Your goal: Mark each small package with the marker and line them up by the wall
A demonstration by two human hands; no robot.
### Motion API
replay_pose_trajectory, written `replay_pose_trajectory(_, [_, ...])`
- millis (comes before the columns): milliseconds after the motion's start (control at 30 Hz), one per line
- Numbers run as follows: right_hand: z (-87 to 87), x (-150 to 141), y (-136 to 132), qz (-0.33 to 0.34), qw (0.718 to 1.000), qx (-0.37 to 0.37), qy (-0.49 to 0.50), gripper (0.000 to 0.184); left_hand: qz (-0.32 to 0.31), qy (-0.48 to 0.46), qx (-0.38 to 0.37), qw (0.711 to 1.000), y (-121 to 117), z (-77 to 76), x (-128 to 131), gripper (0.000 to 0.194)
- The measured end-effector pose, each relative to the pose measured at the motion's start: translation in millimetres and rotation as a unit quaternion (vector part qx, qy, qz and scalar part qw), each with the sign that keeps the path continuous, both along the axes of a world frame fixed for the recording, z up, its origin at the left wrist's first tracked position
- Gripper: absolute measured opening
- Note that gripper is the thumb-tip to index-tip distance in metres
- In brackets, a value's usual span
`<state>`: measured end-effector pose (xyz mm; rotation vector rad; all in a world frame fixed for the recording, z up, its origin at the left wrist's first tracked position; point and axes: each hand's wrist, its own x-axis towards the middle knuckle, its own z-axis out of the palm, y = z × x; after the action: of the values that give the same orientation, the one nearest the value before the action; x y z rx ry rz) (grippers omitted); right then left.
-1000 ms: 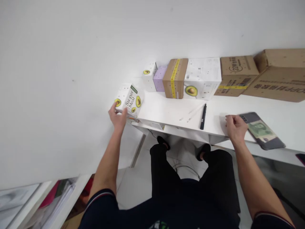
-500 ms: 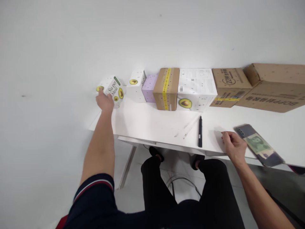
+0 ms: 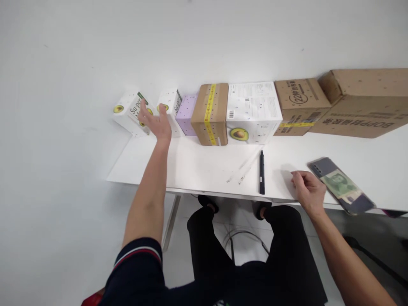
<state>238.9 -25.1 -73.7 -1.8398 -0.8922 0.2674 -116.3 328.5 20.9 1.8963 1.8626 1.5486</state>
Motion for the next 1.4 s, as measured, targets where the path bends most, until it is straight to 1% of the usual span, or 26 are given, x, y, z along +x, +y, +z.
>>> replay_pose_trajectory(67, [1.2,-0.5,0.2,-0.002,1.0,0.01,-0.002,0.024,0.043,0.05,0.011,0.998,-9.8,4.8,19.2,0.066])
replay_pose_trajectory(100, [1.7,-0.7,0.3,-0.002,1.0,0.012,-0.003,0.024,0.038,0.082,0.013,0.996,-14.1,6.0,27.2,0.063])
replay_pose_trajectory(167, [2.2,-0.5,0.6,0.0,1.0,0.017,-0.001,0.025,-0.018,0.147,-0.002,0.989,-20.8,5.8,39.9,0.053])
replay_pose_trajectory(233, [2.3,0.1,0.7,0.006,1.0,0.021,0.002,0.026,-0.084,0.209,-0.043,0.973,-24.8,3.9,48.4,0.044])
replay_pose_trajectory(267, [2.2,0.4,0.7,0.01,1.0,0.023,0.002,0.026,-0.107,0.24,-0.07,0.962,-26.1,3.2,51.2,0.043])
replay_pose_trajectory(300, [2.2,0.7,0.6,0.014,1.0,0.024,0.002,0.026,-0.118,0.268,-0.098,0.951,-27.2,3.0,53.1,0.044])
replay_pose_trajectory(367, [2.5,0.9,0.4,0.02,0.999,0.027,0.003,0.027,-0.11,0.306,-0.138,0.936,-29.3,4.9,55.2,0.047])
replay_pose_trajectory(433, [3.4,0.7,0.2,0.024,0.999,0.032,0.005,0.028,-0.095,0.309,-0.165,0.932,-31.6,8.8,56.0,0.049])
replay_pose_trajectory(533, [5.3,0.5,0.2,0.025,0.999,0.046,0.006,0.028,-0.081,0.278,-0.216,0.933,-34.7,14.1,56.7,0.051])
replay_pose_trajectory(633, [6.0,-0.8,1.5,0.031,0.998,0.055,0.002,0.029,-0.049,0.262,-0.25,0.931,-34.6,16.4,54.2,0.058])
replay_pose_trajectory(733, [4.8,-5.0,4.5,0.037,0.998,0.051,-0.005,0.029,-0.04,0.294,-0.266,0.917,-29.8,19.3,46.6,0.065])
replay_pose_trajectory(800, [4.0,-8.9,7.1,0.039,0.998,0.051,-0.005,0.028,-0.033,0.324,-0.265,0.907,-25.7,21.8,41.7,0.065])
replay_pose_trajectory(867, [3.8,-12.3,9.3,0.038,0.998,0.051,-0.004,0.028,-0.036,0.335,-0.254,0.907,-23.3,22.3,40.9,0.063])
replay_pose_trajectory(967, [4.5,-14.8,11.3,0.033,0.998,0.049,-0.007,0.028,-0.041,0.287,-0.228,0.93,-25.5,14.7,49.5,0.063])
replay_pose_trajectory(1067, [5.1,-14.5,11.8,0.028,0.998,0.052,-0.008,0.028,-0.005,0.202,-0.19,0.961,-34.8,0.0,59.7,0.062])
replay_pose_trajectory(1133, [5.0,-13.5,11.8,0.022,0.998,0.053,-0.005,0.028,0.006,0.16,-0.169,0.973,-46.2,-9.1,58.4,0.06])
replay_pose_trajectory(1233, [3.7,-11.9,11.9,0.018,0.999,0.05,0.0,0.027,-0.001,0.117,-0.152,0.981,-77.2,-20.4,38.2,0.061])
replay_pose_trajectory(1300, [2.6,-11.1,12.2,0.016,0.999,0.05,0.004,0.026,-0.006,0.098,-0.13,0.987,-109.5,-27.4,16.1,0.06])
replay_pose_trajectory(1400, [1.7,-10.8,12.9,0.012,0.999,0.046,0.001,0.025,-0.023,0.071,-0.098,0.992,-169.3,-36.7,-16.7,0.06])
